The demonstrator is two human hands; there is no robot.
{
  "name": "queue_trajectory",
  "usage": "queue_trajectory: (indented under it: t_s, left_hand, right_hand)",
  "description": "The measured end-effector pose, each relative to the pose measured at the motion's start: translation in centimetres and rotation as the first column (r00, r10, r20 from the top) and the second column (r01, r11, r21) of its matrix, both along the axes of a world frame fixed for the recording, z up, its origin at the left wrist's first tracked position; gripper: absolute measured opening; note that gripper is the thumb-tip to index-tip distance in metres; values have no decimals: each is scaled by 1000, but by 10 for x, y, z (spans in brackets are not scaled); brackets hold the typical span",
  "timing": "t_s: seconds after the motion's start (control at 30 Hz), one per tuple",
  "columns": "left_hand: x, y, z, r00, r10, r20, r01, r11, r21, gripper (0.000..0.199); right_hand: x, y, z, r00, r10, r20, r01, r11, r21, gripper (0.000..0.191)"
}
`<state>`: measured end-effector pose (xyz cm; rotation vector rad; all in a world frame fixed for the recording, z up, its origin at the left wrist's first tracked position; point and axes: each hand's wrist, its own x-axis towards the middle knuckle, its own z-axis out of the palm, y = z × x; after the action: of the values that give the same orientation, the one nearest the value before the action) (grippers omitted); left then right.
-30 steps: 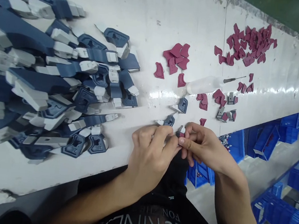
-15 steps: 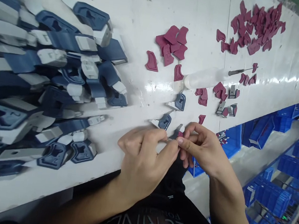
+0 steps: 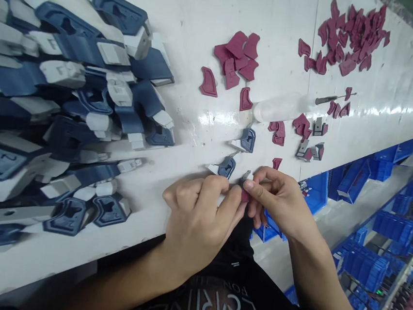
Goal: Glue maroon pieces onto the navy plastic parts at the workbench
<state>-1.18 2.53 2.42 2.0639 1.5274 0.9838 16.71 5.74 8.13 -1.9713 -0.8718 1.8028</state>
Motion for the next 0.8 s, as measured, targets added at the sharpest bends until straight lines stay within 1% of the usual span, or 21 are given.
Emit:
queue_trajectory:
  t_s: [0.13, 0.23, 0.33, 0.4, 0.47, 0.53, 0.63, 0.8]
  left_hand:
    - [0, 1, 1, 1000, -3, 24, 3, 1000, 0, 7]
    - [1, 1, 1, 1000, -6, 10, 6, 1000, 11, 8]
    - [2, 2, 0, 1000, 20, -19, -20, 999, 35, 12]
    - [3, 2, -1, 999, 37, 4, -38, 998, 55, 11]
    - [3, 2, -1, 999, 27, 45, -30, 996, 80, 13]
    - [2, 2, -1, 997, 6, 72, -12, 996, 85, 15]
    - [-1, 1, 0, 997, -19, 70, 14, 998, 69, 16]
    - [-2, 1, 1, 997, -41, 64, 37, 997, 66, 15]
  right_hand:
    - [-3, 0, 0, 998, -5, 60, 6, 1000, -9, 50]
    - [-3, 1, 1, 999, 16, 40, -15, 1000, -25, 49]
    - [-4, -2, -2, 999, -32, 16, 32, 999, -9, 48]
    - [-4, -6, -5, 998, -70, -6, 70, 997, 12, 49]
    - [-4, -10, -7, 996, -79, -29, 80, 996, 35, 47]
    - [-4, -12, -8, 997, -69, -36, 71, 996, 52, 45]
    - [-5, -11, -5, 999, -46, -13, 47, 998, 49, 44]
    - [-6, 1, -1, 1000, -1, 14, 1, 1000, -8, 48]
